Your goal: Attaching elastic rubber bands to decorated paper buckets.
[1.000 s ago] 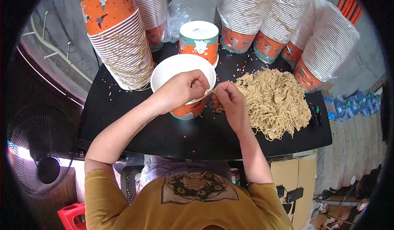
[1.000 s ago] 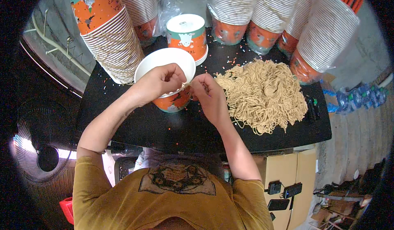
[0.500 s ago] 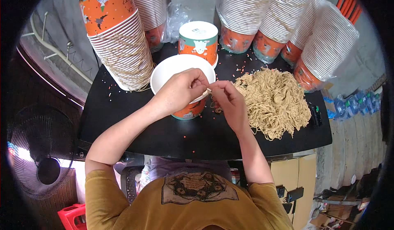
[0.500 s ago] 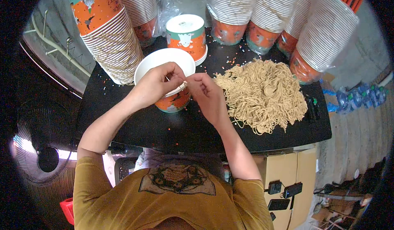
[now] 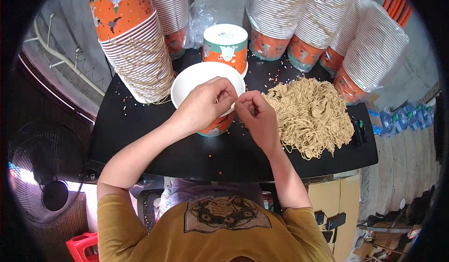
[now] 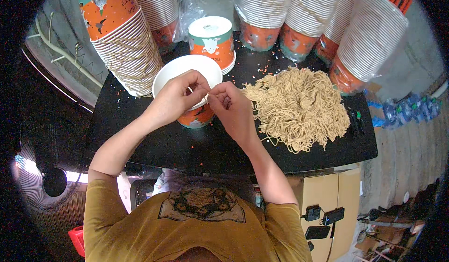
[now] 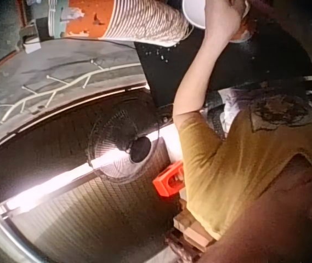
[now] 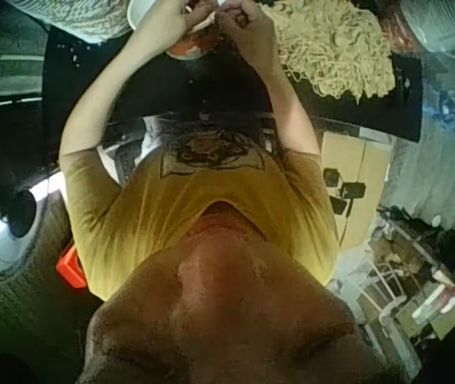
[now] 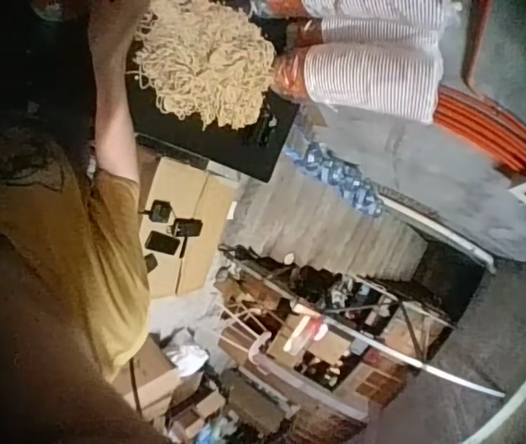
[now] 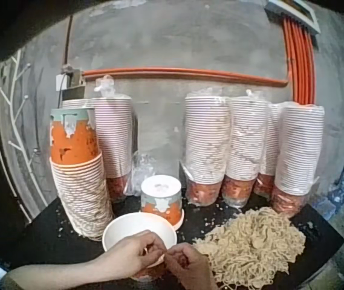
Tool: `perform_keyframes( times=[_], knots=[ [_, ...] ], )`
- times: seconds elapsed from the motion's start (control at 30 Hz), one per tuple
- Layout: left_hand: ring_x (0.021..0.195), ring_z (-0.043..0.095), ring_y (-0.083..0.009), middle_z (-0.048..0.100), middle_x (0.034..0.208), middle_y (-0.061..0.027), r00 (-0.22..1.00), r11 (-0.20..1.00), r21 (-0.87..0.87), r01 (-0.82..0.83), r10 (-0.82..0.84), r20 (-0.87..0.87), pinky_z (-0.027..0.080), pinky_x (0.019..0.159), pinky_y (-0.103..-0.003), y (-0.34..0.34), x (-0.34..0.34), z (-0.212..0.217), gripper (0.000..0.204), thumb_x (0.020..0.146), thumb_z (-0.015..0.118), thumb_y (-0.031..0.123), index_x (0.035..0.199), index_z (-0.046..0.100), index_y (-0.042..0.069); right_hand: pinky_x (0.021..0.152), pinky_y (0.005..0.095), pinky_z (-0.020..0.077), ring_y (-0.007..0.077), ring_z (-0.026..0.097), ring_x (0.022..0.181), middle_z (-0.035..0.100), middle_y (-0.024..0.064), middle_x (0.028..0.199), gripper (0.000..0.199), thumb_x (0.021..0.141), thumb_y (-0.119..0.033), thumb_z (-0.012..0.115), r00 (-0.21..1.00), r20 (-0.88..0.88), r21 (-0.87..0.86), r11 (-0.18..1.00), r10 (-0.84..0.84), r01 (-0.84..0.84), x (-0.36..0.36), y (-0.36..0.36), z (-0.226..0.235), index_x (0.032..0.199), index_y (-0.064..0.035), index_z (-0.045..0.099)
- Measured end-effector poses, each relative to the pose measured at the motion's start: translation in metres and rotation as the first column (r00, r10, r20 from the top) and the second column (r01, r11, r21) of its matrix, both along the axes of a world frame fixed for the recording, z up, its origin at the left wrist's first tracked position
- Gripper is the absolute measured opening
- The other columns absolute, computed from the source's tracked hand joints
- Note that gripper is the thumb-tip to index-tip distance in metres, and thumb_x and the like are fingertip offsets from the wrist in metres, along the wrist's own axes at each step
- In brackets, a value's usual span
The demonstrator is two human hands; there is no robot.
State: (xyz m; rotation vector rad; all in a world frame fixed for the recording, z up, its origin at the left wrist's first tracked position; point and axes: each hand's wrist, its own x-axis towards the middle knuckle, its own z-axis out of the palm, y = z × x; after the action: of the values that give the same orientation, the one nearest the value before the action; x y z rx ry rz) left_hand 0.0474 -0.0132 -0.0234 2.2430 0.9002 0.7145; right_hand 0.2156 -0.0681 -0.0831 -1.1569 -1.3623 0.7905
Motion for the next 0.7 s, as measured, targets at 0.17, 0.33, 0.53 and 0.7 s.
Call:
perform_keyframes(
  times=[0.17,0.33,0.53,0.7],
  knots=[
    [0.069,0.053,-0.0088,0.058,0.079,-0.0028,1.0,0.999,-0.031,-0.018,0.018,-0.021,0.046,0.065,-0.027,0.0006,-0.0013,-0.0005,0.012,0.092,0.058,0.014,0.094,0.057,0.002,0.056,0.0215,0.0422,0.004,0.049,0.062,0.054,-0.0019,0.07,0.007,0.088,-0.003,0.063,1.0,0.0,0.041,0.999,-0.031,0.031,-0.0019,-0.001,0.0011,0.091,-0.0034,0.057],
    [0.07,0.056,-0.0115,0.06,0.079,-0.0052,1.0,1.0,-0.017,0.017,-0.016,0.01,0.047,0.065,-0.029,0.0012,0.0006,-0.0054,0.012,0.091,0.059,0.013,0.094,0.057,0.001,0.056,0.0219,0.0433,0.0047,0.05,0.062,0.054,-0.0008,0.071,0.008,0.087,-0.001,0.062,0.998,0.025,0.08,0.996,-0.05,0.048,-0.0024,-0.0017,0.0021,0.091,-0.003,0.056],
    [0.071,0.059,-0.016,0.062,0.079,-0.0089,0.996,0.999,0.019,0.04,-0.039,-0.084,0.049,0.067,-0.032,-0.001,0.002,0.0014,0.012,0.09,0.061,0.012,0.092,0.057,0.001,0.058,0.024,0.0459,0.0068,0.054,0.063,0.056,0.002,0.073,0.01,0.086,0.0,0.063,0.999,0.022,0.088,0.995,-0.049,0.047,-0.0026,-0.0035,0.0054,0.091,-0.002,0.055],
    [0.072,0.06,-0.0181,0.061,0.078,-0.0096,0.997,0.999,0.023,0.027,-0.025,-0.075,0.049,0.068,-0.033,-0.0019,0.0025,0.0,0.012,0.089,0.062,0.012,0.091,0.056,0.001,0.058,0.0258,0.0471,0.0113,0.056,0.062,0.056,0.0056,0.076,0.011,0.082,0.002,0.063,0.984,0.143,0.185,0.979,-0.108,0.081,-0.0008,-0.0017,0.0013,0.089,-0.002,0.055]
  ],
)
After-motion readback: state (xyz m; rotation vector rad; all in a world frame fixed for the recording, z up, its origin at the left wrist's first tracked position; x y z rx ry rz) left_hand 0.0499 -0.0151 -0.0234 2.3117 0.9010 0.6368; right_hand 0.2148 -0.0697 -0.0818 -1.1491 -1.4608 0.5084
